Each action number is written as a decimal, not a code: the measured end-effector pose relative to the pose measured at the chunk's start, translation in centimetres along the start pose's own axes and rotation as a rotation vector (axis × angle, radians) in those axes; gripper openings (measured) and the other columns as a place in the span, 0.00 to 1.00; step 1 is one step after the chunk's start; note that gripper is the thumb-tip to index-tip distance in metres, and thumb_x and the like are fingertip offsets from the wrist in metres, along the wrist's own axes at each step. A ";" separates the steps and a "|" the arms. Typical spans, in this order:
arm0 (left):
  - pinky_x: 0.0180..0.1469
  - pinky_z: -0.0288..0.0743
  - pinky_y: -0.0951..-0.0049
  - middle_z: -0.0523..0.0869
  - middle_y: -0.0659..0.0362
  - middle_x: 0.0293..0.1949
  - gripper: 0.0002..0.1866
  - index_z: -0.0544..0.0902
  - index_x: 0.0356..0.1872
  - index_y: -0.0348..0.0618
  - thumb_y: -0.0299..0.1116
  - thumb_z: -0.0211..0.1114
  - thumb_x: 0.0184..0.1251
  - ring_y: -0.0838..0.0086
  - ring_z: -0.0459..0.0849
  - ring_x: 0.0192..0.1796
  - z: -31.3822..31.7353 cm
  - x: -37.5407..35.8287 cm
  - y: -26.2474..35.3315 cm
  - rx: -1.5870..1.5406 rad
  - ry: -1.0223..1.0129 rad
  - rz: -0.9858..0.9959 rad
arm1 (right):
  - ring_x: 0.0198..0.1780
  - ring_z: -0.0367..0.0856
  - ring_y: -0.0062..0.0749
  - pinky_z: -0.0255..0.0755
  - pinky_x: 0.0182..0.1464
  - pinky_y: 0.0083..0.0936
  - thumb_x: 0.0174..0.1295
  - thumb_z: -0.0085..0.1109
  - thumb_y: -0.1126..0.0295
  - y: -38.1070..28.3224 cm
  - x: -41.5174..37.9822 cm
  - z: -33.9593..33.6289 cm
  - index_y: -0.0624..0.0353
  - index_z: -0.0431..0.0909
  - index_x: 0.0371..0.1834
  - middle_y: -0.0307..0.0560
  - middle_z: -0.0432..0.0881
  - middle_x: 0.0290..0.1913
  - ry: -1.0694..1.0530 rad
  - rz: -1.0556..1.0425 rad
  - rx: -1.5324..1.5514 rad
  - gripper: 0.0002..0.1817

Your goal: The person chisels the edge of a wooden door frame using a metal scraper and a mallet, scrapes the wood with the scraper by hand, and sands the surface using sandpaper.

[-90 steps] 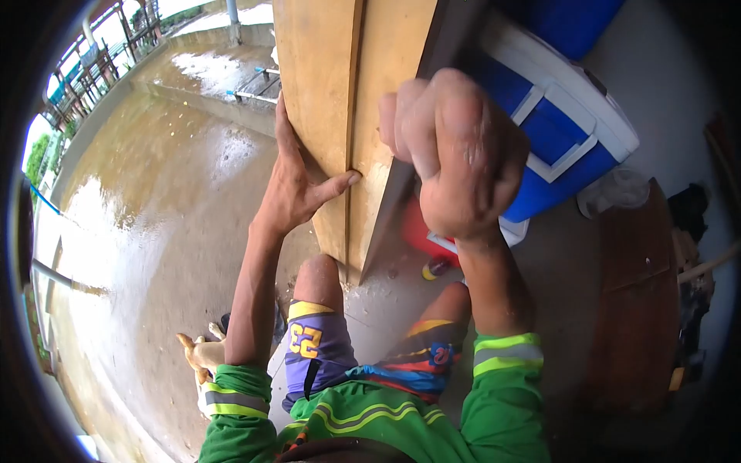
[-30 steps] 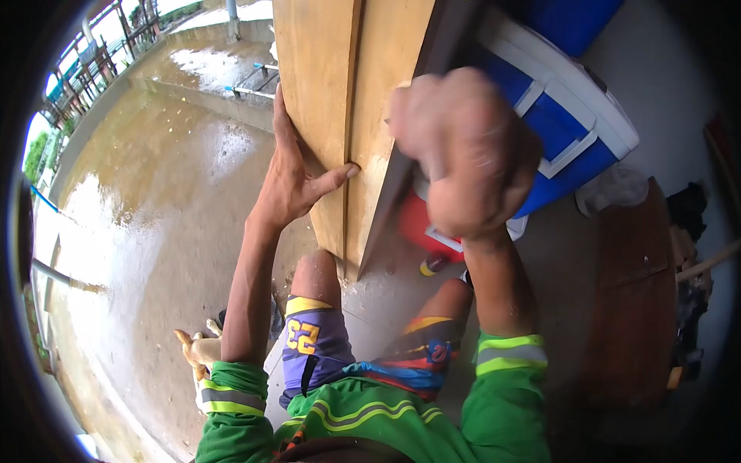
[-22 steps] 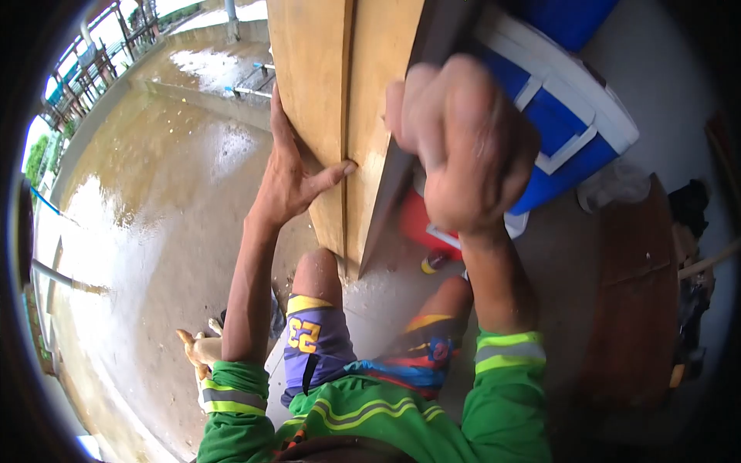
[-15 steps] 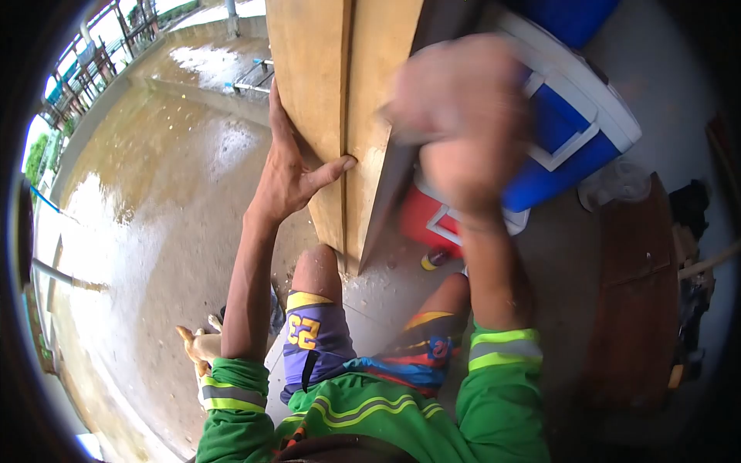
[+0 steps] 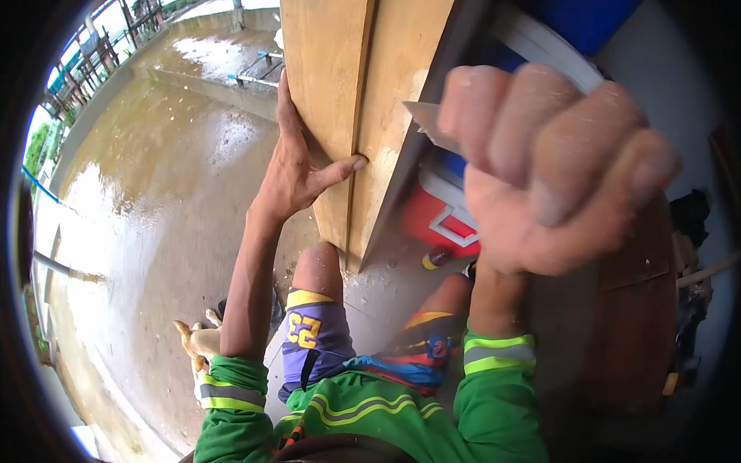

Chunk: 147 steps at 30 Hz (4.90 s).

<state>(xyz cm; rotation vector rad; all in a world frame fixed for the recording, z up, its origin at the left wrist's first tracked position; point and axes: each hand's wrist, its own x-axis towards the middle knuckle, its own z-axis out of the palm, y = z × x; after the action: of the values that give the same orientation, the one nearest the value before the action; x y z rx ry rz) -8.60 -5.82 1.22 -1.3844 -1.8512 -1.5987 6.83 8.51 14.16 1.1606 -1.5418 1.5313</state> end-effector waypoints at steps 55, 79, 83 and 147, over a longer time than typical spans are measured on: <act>0.73 0.57 0.58 0.55 0.38 0.72 0.73 0.21 0.72 0.43 0.33 0.79 0.40 0.51 0.59 0.73 -0.7 -0.9 0.3 0.000 -0.155 -0.084 | 0.19 0.56 0.22 0.56 0.22 0.24 0.75 0.37 0.61 2.8 -1.3 0.5 0.51 0.61 0.23 0.33 0.62 0.19 -0.009 -0.047 -0.304 0.19; 0.71 0.61 0.60 0.57 0.37 0.71 0.71 0.24 0.73 0.42 0.31 0.79 0.40 0.49 0.61 0.72 -0.5 -0.9 0.3 -0.026 -0.118 -0.064 | 0.21 0.59 0.23 0.58 0.25 0.23 0.73 0.41 0.62 2.8 -2.2 0.7 0.49 0.63 0.20 0.31 0.64 0.18 0.115 0.048 -0.198 0.19; 0.71 0.61 0.60 0.57 0.36 0.71 0.71 0.25 0.73 0.42 0.31 0.79 0.40 0.49 0.62 0.72 -0.7 -0.7 0.0 -0.030 -0.111 -0.050 | 0.20 0.58 0.23 0.58 0.22 0.23 0.73 0.45 0.59 2.0 -1.2 0.9 0.51 0.63 0.21 0.32 0.64 0.18 0.054 -0.071 -0.034 0.19; 0.72 0.59 0.60 0.55 0.36 0.72 0.73 0.23 0.72 0.40 0.32 0.79 0.39 0.49 0.59 0.73 -0.5 -0.9 0.1 -0.015 -0.126 -0.054 | 0.19 0.53 0.23 0.54 0.22 0.23 0.74 0.42 0.61 3.0 -2.4 0.2 0.49 0.59 0.21 0.32 0.60 0.17 0.054 0.030 -0.203 0.19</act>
<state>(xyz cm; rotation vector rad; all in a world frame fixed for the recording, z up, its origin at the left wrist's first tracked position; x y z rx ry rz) -8.29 -6.66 0.77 -1.4854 -1.9676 -1.5865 5.06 8.35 10.77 0.9780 -1.6423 1.3777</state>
